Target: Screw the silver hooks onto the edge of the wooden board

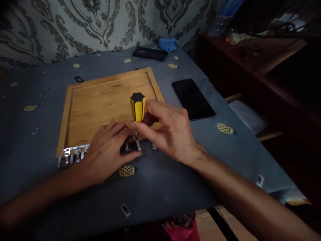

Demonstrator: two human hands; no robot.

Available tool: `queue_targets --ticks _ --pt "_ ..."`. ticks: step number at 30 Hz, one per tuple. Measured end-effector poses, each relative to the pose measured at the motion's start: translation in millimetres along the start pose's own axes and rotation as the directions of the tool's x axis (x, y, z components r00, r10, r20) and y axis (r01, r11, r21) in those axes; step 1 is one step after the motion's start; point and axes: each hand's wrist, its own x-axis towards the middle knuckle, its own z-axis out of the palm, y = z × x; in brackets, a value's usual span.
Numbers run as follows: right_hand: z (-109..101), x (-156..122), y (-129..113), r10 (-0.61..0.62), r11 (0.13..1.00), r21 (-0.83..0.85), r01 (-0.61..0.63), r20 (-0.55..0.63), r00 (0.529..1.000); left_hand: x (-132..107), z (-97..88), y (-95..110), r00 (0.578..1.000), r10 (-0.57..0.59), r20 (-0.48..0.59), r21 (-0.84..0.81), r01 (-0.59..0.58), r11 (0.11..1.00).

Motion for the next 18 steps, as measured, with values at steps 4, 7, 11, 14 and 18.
queue_targets --ticks 4,7,11,14,18 --pt "-1 0 0 0.01 1.0 0.007 -0.01 0.01 1.0 -1 -9.1 -5 1.0 -0.006 -0.004 -0.016 0.006 1.0" --pt "-1 0 -1 -0.005 1.0 0.009 0.005 0.009 1.0 -2 -18.4 -9 0.999 -0.027 -0.026 -0.037 0.026 0.999" --pt "-2 0 -2 0.0 1.0 0.005 0.0 0.007 1.0 -4 -23.1 -11 0.999 -0.043 -0.021 -0.034 0.042 0.999" --pt "-2 1 -1 -0.024 1.0 0.01 0.024 0.002 1.0 -6 -19.0 -10 0.999 -0.034 -0.004 -0.04 0.034 0.999" --pt "-1 1 1 -0.036 0.999 0.001 0.036 -0.001 0.999 -6 -11.4 -6 1.0 -0.006 0.005 -0.031 0.006 1.0"
